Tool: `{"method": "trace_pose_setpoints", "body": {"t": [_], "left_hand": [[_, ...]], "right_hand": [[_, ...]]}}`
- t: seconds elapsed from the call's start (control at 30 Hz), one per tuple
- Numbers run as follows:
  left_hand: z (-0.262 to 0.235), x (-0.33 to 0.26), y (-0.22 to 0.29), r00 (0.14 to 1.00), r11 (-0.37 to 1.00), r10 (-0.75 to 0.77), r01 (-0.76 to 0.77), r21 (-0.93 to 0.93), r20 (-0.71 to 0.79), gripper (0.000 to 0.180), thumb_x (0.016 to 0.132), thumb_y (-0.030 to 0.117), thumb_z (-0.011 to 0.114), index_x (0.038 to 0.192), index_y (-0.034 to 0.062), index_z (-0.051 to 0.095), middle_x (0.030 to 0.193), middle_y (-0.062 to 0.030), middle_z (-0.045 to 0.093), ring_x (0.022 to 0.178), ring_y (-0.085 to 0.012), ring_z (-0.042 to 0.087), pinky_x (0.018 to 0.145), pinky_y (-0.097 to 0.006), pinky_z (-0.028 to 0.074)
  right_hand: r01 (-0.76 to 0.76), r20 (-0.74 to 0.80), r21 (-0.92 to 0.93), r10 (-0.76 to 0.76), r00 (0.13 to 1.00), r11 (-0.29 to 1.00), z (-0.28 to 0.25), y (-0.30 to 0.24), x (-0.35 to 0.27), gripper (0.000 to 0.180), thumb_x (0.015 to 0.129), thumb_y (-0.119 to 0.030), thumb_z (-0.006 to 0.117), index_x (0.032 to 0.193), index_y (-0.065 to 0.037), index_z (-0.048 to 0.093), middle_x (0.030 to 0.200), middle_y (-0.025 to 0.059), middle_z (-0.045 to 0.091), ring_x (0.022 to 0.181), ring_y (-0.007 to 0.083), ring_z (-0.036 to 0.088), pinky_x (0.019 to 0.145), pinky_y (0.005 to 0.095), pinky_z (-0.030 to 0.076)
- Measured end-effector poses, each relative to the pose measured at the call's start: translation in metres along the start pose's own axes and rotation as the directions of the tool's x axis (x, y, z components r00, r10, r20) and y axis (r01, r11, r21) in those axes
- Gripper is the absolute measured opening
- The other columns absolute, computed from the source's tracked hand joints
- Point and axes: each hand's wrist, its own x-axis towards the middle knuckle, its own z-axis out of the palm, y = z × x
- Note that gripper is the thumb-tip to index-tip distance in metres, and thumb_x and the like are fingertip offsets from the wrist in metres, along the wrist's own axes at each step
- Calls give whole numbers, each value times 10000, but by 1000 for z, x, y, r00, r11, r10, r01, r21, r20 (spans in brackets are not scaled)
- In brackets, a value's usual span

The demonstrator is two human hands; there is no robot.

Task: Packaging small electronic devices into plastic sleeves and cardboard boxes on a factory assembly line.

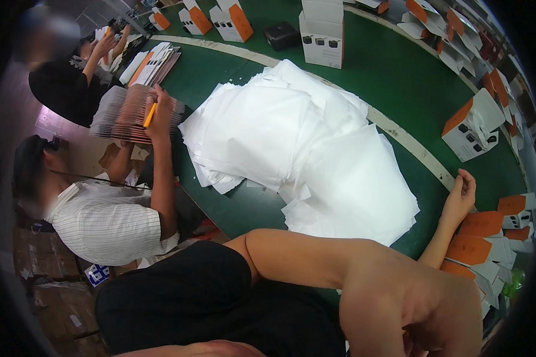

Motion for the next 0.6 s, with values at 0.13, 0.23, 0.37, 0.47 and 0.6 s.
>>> {"method": "trace_pose_setpoints", "body": {"t": [0.13, 0.23, 0.37, 0.47, 0.6], "left_hand": [[3, 1, 3, 998, 997, -62, 63, 37, -26, 348, 784, 14, 575, 1092, -78, 708, 902, -113, 649, 642, -112, 514, 523, -234, 339], [1, -2, 6, 989, 989, -141, 143, 45, -39, 349, 781, 17, 583, 1092, -76, 712, 928, -120, 669, 651, -113, 523, 520, -235, 338], [2, 0, 11, 985, 984, -169, 171, 58, -40, 348, 794, 37, 617, 1112, -57, 720, 1013, -146, 704, 690, -111, 551, 530, -226, 351], [0, -8, 2, 938, 967, -252, 232, -107, -238, 234, 692, -47, 649, 915, -73, 714, 745, -147, 723, 597, -154, 690, 500, -245, 519], [-20, -16, 5, 750, 966, -227, 257, -42, -622, 149, 808, 106, 587, 872, -18, 640, 746, -120, 661, 608, -144, 617, 540, -242, 481]], "right_hand": [[22, 12, 12, -22, 1000, 1000, 7, -5, 0, 173, 926, -71, 639, 1040, 47, 692, 1064, 171, 708, 983, 271, 649, 927, 363, 505], [42, 14, 13, -43, 999, 999, 10, -13, 3, 172, 921, -65, 638, 1027, 58, 694, 1053, 174, 708, 968, 274, 650, 919, 364, 507], [54, 43, 48, -56, 998, 997, 7, 19, 15, 169, 943, -88, 615, 1053, 17, 689, 1043, 126, 690, 946, 231, 631, 875, 341, 500], [65, 52, 54, -67, 996, 996, 3, 29, 19, 169, 966, -111, 593, 1078, -25, 685, 1034, 77, 672, 925, 187, 613, 832, 317, 492], [91, 115, -151, -74, 991, 984, 8, 39, 18, 160, 988, -90, 560, 1099, -46, 668, 1037, 49, 661, 961, 139, 603, 871, 280, 473]]}}
